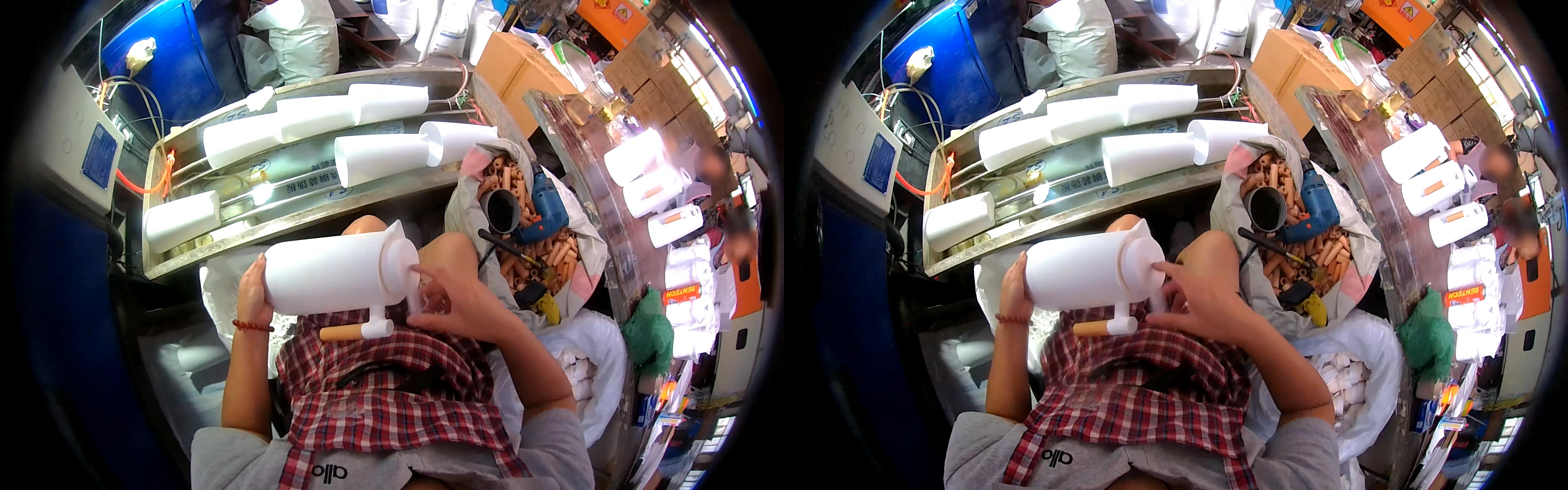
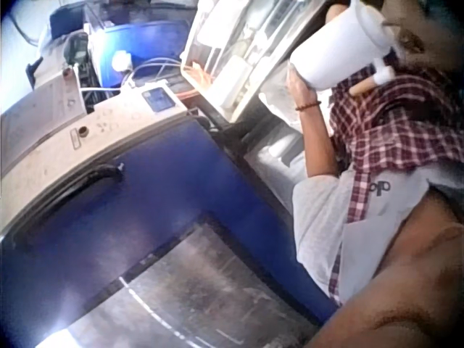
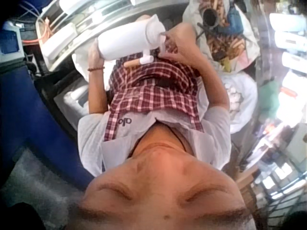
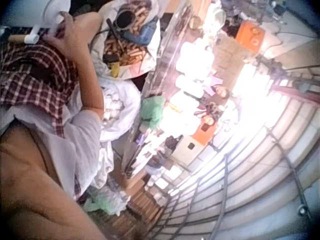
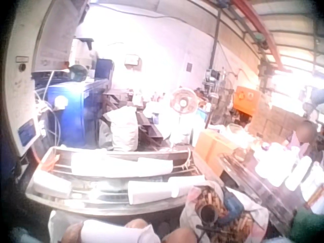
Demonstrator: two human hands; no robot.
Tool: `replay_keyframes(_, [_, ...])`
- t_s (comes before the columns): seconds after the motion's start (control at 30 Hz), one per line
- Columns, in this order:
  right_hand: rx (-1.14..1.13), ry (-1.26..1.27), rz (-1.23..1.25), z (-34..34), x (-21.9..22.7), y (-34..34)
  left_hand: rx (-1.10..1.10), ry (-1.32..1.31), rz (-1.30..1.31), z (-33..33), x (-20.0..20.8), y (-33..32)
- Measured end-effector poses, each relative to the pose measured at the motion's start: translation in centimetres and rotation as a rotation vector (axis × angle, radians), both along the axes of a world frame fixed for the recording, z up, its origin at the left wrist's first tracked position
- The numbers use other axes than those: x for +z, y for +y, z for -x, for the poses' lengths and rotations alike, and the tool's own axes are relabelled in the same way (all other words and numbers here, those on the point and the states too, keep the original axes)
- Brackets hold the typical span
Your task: The person assembles plastic components by hand and using a power drill. They clean a white cylindrical part with a yellow cloth, insert a wooden handle, and use a power drill to secure hardware before placing finished items into a container.
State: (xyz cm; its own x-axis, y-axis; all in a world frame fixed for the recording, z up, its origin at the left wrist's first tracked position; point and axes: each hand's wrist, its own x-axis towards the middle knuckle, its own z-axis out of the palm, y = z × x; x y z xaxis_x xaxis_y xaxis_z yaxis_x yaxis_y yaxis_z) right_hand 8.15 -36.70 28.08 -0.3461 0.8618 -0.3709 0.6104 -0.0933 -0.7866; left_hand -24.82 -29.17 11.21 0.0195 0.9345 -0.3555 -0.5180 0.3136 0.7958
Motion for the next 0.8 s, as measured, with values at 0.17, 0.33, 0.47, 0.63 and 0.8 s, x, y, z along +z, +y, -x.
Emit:
replay_keyframes(0.17, [0.065, 0.259, -0.224, 0.2, -0.2, 0.0, -0.003, 0.009, -0.008, -0.4, 0.5, 0.3])
replay_keyframes(0.33, [0.202, -0.407, -0.774, -0.7, -2.4, 1.4, -0.015, 0.032, -0.012, -0.4, 0.8, 0.3])
replay_keyframes(0.47, [0.177, -0.455, -0.512, -0.6, -3.2, 0.9, 0.036, 0.042, -0.005, -0.6, 1.2, 0.0])
replay_keyframes(0.63, [0.062, -0.191, -0.869, -0.6, -7.2, 0.2, 0.180, 0.188, -0.111, -1.9, 0.8, -0.1])
replay_keyframes(0.8, [-0.267, 0.103, -0.022, -0.2, -5.7, 0.4, 0.319, 0.493, -0.339, -4.2, 5.1, -0.1])
